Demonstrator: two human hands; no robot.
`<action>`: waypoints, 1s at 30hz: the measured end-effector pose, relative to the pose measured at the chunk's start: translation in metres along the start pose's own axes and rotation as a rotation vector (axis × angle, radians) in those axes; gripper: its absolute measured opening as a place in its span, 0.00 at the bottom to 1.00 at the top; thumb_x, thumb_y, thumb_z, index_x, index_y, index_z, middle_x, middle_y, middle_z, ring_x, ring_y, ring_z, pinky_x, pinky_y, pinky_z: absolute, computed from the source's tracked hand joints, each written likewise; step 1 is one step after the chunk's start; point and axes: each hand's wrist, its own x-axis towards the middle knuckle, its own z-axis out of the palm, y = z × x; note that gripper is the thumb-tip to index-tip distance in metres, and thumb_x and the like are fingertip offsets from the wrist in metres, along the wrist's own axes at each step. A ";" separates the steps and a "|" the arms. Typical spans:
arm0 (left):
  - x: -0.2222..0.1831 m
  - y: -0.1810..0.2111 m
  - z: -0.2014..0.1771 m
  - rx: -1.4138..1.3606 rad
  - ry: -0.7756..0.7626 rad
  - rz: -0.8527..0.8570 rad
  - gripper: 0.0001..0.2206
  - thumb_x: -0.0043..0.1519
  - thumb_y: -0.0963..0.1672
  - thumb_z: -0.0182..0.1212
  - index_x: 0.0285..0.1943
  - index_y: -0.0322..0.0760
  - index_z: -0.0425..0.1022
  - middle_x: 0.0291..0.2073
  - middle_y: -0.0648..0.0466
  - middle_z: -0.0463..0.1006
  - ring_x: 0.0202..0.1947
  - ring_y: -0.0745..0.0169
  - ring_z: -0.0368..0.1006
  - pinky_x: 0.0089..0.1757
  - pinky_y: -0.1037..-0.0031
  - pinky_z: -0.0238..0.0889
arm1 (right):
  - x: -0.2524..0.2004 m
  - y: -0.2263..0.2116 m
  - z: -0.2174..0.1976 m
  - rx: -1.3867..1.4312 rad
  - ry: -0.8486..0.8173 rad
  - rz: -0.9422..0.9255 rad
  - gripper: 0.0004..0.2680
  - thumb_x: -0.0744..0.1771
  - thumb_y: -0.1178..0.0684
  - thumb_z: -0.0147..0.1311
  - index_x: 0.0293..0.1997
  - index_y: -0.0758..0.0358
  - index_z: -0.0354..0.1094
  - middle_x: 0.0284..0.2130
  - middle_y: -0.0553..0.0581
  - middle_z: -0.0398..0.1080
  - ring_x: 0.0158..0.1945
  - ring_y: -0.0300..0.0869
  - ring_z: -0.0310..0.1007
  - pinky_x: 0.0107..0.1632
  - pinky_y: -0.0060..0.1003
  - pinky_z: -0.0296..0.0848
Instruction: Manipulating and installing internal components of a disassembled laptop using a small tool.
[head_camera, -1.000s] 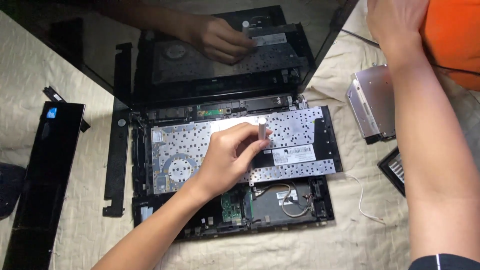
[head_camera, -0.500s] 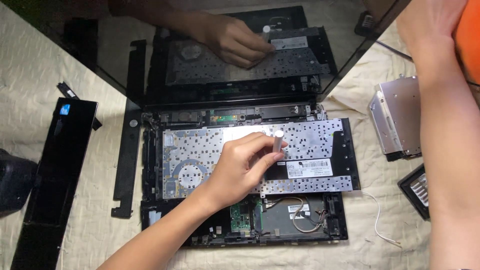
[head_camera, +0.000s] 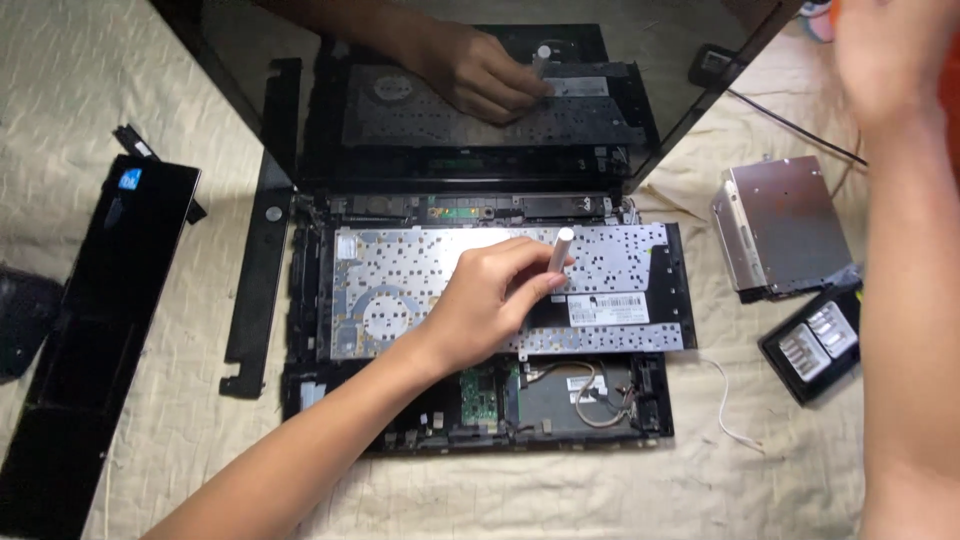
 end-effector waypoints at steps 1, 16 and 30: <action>0.000 -0.001 0.000 0.006 0.001 0.010 0.06 0.61 0.38 0.60 0.44 0.29 0.80 0.33 0.51 0.82 0.24 0.67 0.69 0.28 0.78 0.62 | -0.004 -0.003 -0.011 0.061 0.008 0.055 0.07 0.74 0.63 0.63 0.54 0.81 0.76 0.43 0.71 0.78 0.37 0.55 0.75 0.44 0.45 0.77; -0.010 -0.014 0.008 0.058 0.063 0.282 0.08 0.64 0.38 0.59 0.50 0.31 0.78 0.39 0.53 0.77 0.30 0.62 0.70 0.34 0.72 0.63 | 0.023 -0.290 -0.195 0.647 -0.547 0.218 0.07 0.72 0.64 0.57 0.55 0.75 0.72 0.26 0.56 0.67 0.24 0.37 0.54 0.26 0.30 0.53; -0.008 -0.017 0.011 0.194 -0.073 0.369 0.09 0.64 0.42 0.63 0.51 0.35 0.78 0.43 0.51 0.80 0.44 0.59 0.71 0.44 0.72 0.69 | 0.021 -0.273 -0.201 0.512 -0.872 0.001 0.10 0.63 0.58 0.66 0.44 0.70 0.76 0.25 0.56 0.79 0.17 0.40 0.69 0.20 0.36 0.64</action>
